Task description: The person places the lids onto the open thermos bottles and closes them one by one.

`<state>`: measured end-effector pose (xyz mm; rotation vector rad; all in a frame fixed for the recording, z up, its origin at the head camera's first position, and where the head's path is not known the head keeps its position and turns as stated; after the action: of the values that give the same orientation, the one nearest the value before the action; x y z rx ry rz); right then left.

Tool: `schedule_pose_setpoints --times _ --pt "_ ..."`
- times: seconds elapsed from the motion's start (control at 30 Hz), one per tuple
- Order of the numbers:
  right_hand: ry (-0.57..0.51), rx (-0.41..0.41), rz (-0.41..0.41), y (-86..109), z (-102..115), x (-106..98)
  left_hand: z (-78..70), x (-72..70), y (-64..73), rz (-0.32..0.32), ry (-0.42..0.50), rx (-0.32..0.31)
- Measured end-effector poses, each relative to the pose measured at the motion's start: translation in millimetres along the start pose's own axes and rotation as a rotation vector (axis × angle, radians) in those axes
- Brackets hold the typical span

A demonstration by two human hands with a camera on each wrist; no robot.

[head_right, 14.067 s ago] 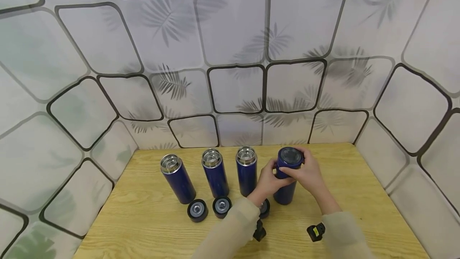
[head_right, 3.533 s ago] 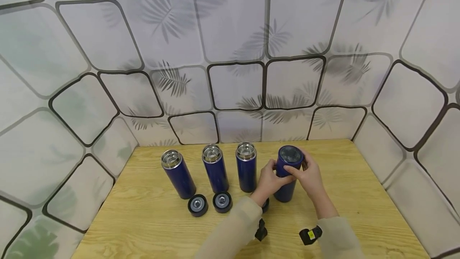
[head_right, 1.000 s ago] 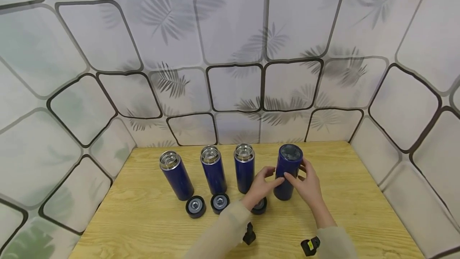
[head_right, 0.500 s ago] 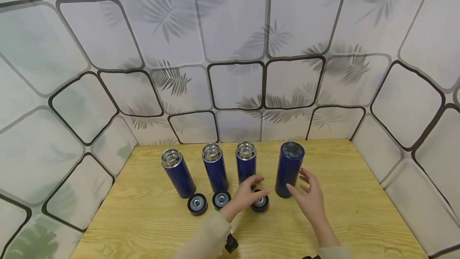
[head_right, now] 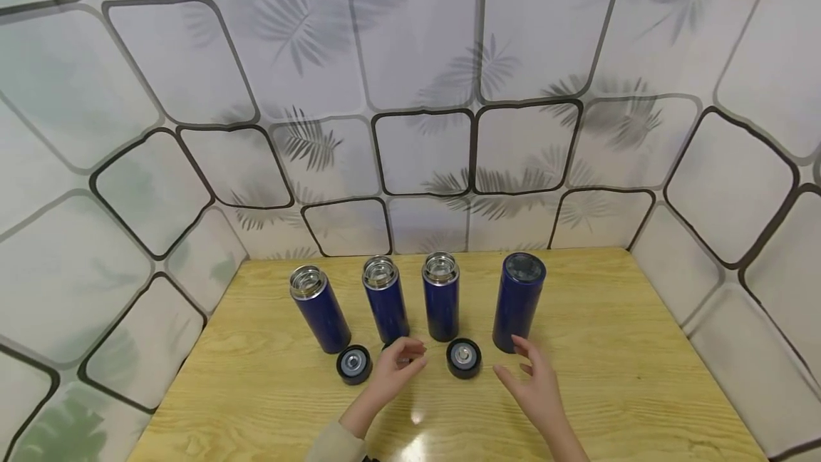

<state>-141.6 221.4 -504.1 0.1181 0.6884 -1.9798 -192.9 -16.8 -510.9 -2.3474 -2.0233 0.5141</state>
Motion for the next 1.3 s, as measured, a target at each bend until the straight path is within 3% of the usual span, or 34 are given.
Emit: schedule_pose_setpoints --times 0.27,0.5,0.7,0.87,0.97,1.13,1.2,1.3 --pt "-0.002 0.013 0.046 6.9 -2 16 -22.8 -22.1 18.6 -0.058 0.044 -0.014" --pt "-0.026 0.083 0.139 11.7 -4 33 -12.7 -28.5 30.6 -0.066 0.059 -0.062" --pt "-0.049 0.181 0.217 12.8 -9 47 -8.9 -32.9 37.8 -0.110 0.075 -0.063" --pt "0.017 0.242 0.258 11.2 -14 56 -8.3 -35.7 43.7 -0.129 0.104 -0.046" --pt "0.051 0.264 0.267 8.5 -16 60 -2.4 -36.6 45.1 -0.133 0.101 -0.064" --pt "0.037 0.281 0.261 5.9 -23 68 20.5 -35.6 45.7 -0.127 0.110 -0.109" --pt "0.032 0.287 0.258 6.2 -26 72 28.8 -35.0 46.9 -0.127 0.129 -0.087" --pt "0.035 0.294 0.230 7.5 -29 76 34.7 -35.4 50.0 -0.140 0.150 0.022"
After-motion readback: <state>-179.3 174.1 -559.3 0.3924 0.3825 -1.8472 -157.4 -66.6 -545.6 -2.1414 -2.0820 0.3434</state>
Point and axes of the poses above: each hand's wrist, its own y-axis away from the middle knuckle, its own x-axis out of the palm, z = x × y, the point moved 3 cm from there along -y, towards the middle knuckle, and after that the axes turned 11 degrees about -z, right-handed, at the moved point
